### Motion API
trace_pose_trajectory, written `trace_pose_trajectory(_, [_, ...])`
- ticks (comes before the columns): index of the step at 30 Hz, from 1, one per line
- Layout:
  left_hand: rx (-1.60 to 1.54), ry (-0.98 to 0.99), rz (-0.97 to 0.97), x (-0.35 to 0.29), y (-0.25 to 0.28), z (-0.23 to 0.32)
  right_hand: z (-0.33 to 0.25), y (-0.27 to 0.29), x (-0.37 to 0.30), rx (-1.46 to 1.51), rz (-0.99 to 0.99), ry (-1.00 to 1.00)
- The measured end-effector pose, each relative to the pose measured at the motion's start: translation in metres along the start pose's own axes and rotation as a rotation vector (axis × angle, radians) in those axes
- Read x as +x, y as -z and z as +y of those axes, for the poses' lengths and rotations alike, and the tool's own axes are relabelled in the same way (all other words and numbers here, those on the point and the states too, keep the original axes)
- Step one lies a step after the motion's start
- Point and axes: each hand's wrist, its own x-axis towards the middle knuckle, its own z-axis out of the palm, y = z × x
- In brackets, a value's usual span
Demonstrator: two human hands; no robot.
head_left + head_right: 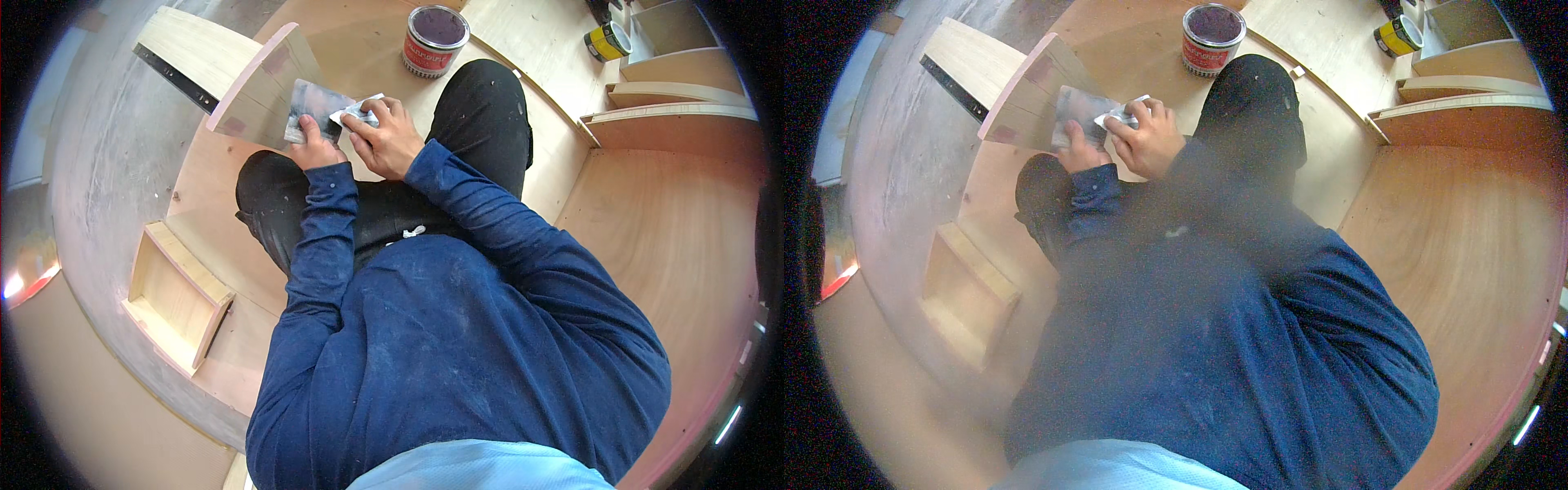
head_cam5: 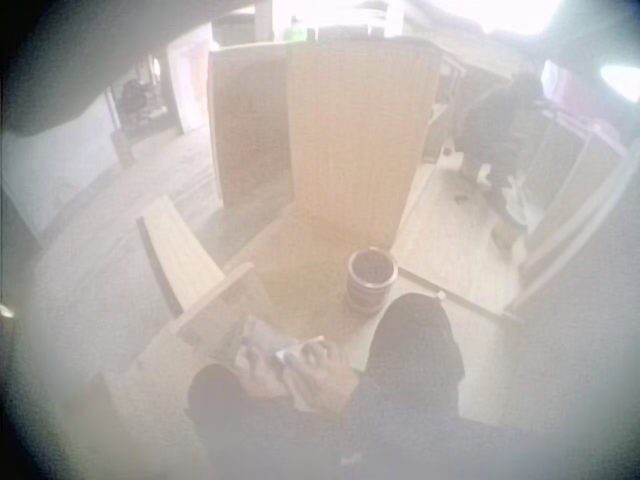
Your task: The person is preparing pieces of furniture by sanding them and organizing pieces of sandpaper.
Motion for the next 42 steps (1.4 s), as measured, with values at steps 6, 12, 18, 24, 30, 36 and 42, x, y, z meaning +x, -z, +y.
trace_pose_trajectory(6, [0.219, -0.021, 0.098, -0.003, -0.001, 0.004, 0.005, 0.002, 0.002, -0.029, 0.048, -0.009])
trace_pose_trajectory(12, [0.523, -0.228, -0.007, 0.01, 0.007, 0.001, 0.002, 0.009, -0.004, -0.07, -0.039, 0.058])
trace_pose_trajectory(18, [0.675, -0.395, -0.118, 0.014, 0.013, 0.001, 0.003, 0.006, 0.0, -0.085, -0.056, 0.044])
trace_pose_trajectory(24, [0.757, -0.381, -0.26, 0.013, 0.015, 0.006, 0.006, 0.005, 0.004, -0.063, -0.039, 0.001])
trace_pose_trajectory(30, [0.737, -0.398, -0.301, 0.011, 0.012, 0.005, 0.012, 0.002, 0.01, -0.08, 0.012, -0.029])
trace_pose_trajectory(36, [0.778, -0.429, -0.335, 0.0, 0.008, 0.01, 0.018, 0.004, 0.018, -0.102, 0.053, -0.056])
trace_pose_trajectory(42, [0.677, -0.262, -0.387, 0.003, 0.017, -0.02, 0.012, 0.01, 0.02, 0.02, 0.213, -0.028])
